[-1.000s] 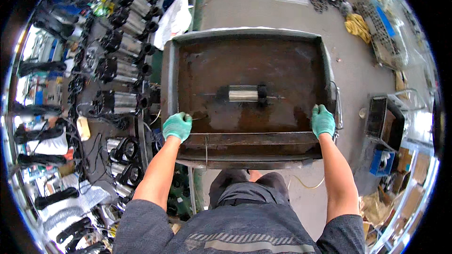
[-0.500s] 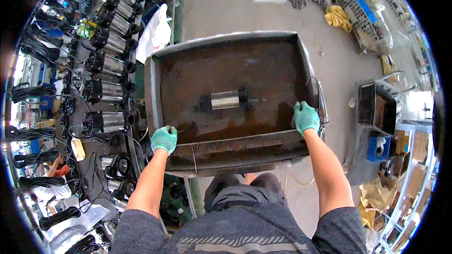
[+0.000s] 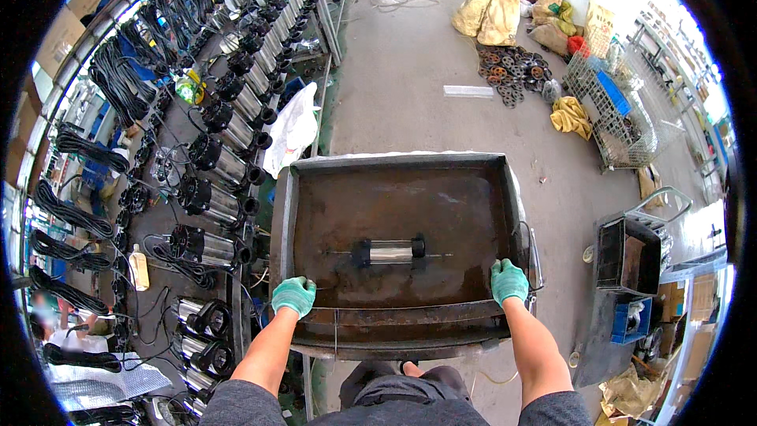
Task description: The person repeatedly picks up cylindrical submersible pumps from a rack and lowers them into a large metal basin filled with dark liquid. The person holds the pumps submerged for a few seconds, then lifts them out and returns them to the rack. This cycle is repeated multiple times with different units.
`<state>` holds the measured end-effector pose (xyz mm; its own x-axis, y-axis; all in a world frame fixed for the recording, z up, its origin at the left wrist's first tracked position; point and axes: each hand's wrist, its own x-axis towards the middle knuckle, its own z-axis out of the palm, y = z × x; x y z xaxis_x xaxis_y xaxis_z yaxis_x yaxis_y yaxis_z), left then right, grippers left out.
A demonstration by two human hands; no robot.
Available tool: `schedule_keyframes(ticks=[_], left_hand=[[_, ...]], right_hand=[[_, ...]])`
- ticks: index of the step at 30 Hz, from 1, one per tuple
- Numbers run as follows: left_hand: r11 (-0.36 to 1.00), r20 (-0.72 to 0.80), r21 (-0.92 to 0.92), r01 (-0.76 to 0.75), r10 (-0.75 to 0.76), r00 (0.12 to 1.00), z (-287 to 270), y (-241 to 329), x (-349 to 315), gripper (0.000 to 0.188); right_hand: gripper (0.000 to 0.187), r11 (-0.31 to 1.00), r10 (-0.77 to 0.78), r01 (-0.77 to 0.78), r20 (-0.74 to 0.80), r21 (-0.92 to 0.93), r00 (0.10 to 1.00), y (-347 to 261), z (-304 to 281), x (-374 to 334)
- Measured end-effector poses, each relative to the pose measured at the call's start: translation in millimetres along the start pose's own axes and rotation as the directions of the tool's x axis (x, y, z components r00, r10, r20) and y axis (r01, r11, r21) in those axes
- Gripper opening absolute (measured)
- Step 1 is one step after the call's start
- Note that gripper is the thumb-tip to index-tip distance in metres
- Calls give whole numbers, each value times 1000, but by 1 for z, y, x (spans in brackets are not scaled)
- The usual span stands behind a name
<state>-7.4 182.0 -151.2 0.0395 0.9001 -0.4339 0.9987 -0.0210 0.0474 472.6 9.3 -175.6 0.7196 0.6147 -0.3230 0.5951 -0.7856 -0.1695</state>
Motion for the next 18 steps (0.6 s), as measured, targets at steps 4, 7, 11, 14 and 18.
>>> schedule_keyframes(ticks=[4, 7, 11, 14, 18], left_hand=[[1000, -12, -12, -9, 9, 1000, -2, 0, -2, 41], [1000, -19, -18, -8, 8, 1000, 0, -2, 0, 41], [1000, -6, 2, -10, 10, 1000, 0, -2, -1, 41], [999, -12, -34, -11, 11, 1000, -1, 0, 1, 42], [999, -51, -15, -38, 38, 998, 7, -1, 4, 41]], right_hand=[[42, 1000, -4, 4, -4, -8, 1000, -2, -1, -1], [42, 1000, -27, 27, -11, -15, 1000, -3, -3, -2], [42, 1000, -16, 16, -14, 5, 1000, -2, -3, -4], [42, 1000, -17, 17, -11, 19, 1000, -5, -7, -3], [44, 999, -34, 34, -7, 27, 999, 0, -2, 1]])
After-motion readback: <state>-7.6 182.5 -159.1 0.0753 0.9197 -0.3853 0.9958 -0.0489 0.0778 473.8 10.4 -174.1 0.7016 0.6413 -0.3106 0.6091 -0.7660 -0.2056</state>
